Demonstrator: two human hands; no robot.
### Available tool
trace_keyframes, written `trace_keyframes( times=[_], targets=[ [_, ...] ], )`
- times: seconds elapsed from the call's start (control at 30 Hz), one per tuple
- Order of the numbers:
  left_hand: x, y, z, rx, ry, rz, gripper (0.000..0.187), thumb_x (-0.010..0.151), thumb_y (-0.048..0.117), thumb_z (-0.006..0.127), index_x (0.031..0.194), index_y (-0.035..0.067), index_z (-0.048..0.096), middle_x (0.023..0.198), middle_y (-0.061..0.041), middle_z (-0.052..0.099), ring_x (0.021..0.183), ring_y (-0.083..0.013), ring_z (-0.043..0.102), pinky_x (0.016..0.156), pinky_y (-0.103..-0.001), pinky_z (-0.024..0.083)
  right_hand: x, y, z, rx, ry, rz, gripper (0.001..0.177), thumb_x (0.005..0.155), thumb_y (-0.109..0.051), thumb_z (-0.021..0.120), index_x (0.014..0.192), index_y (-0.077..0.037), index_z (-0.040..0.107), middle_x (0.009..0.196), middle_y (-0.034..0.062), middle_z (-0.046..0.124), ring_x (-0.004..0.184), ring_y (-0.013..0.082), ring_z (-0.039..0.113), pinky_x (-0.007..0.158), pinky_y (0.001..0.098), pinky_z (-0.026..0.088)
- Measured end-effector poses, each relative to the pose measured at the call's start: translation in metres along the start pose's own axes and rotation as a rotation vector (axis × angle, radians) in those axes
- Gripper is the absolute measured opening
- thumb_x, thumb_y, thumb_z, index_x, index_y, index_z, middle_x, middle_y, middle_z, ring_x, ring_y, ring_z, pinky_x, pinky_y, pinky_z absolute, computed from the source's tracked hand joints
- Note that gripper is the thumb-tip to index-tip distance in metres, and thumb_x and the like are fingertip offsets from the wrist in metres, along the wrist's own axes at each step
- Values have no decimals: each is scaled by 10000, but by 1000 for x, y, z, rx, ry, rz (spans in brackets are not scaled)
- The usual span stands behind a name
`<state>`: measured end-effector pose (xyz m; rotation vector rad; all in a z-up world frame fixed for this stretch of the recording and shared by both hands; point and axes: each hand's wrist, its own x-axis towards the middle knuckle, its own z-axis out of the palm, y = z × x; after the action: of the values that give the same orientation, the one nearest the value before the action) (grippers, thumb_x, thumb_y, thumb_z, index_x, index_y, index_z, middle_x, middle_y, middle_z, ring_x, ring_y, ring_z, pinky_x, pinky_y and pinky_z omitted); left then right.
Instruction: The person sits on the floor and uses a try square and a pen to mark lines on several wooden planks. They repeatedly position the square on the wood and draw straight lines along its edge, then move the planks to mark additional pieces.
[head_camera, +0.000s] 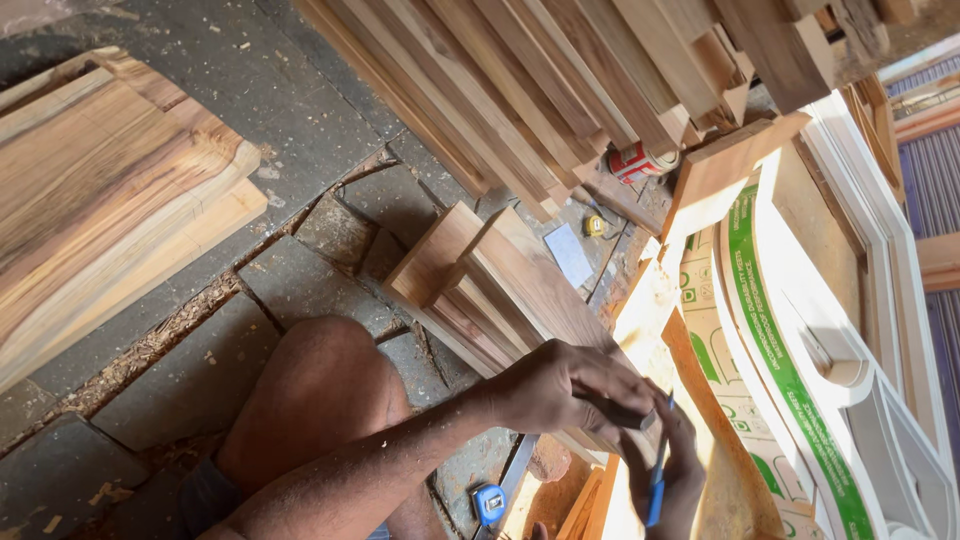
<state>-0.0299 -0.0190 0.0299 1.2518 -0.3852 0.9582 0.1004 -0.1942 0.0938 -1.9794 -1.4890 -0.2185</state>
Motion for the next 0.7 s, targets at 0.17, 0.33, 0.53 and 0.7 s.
trace_keyframes(
  times=[0.17,0.33,0.53,0.7],
  targets=[
    [-13,-4,29,-1004,120,-457,447,901,9,756,1339,69,688,1192,-101,737,1078,-187,691,969,-389,605,-127,55,-9,-254,24,115,497,773,-164,830,1233,-47,683,1115,170,760,1159,297,706,1008,451,550],
    [-17,-21,25,-5,-69,-750,472,893,228,723,1354,141,672,1110,-105,789,1007,-197,747,928,-351,606,-214,107,2,-130,-255,341,416,792,-215,853,1193,-186,742,1000,62,827,1010,209,817,935,390,621],
    [-42,-19,-14,965,-761,-833,450,815,326,847,1196,112,740,1164,-99,736,1065,-245,690,979,-420,540,-206,53,26,-134,-684,588,501,752,-276,872,1237,-322,756,945,2,864,998,183,814,1103,365,465],
    [-36,-1,-19,816,-527,-842,306,865,274,749,1112,96,776,1156,-6,822,948,-177,791,922,-361,606,-172,-3,20,-136,-633,603,481,699,-301,868,1173,-294,782,903,59,819,922,266,782,856,375,610]
  ],
)
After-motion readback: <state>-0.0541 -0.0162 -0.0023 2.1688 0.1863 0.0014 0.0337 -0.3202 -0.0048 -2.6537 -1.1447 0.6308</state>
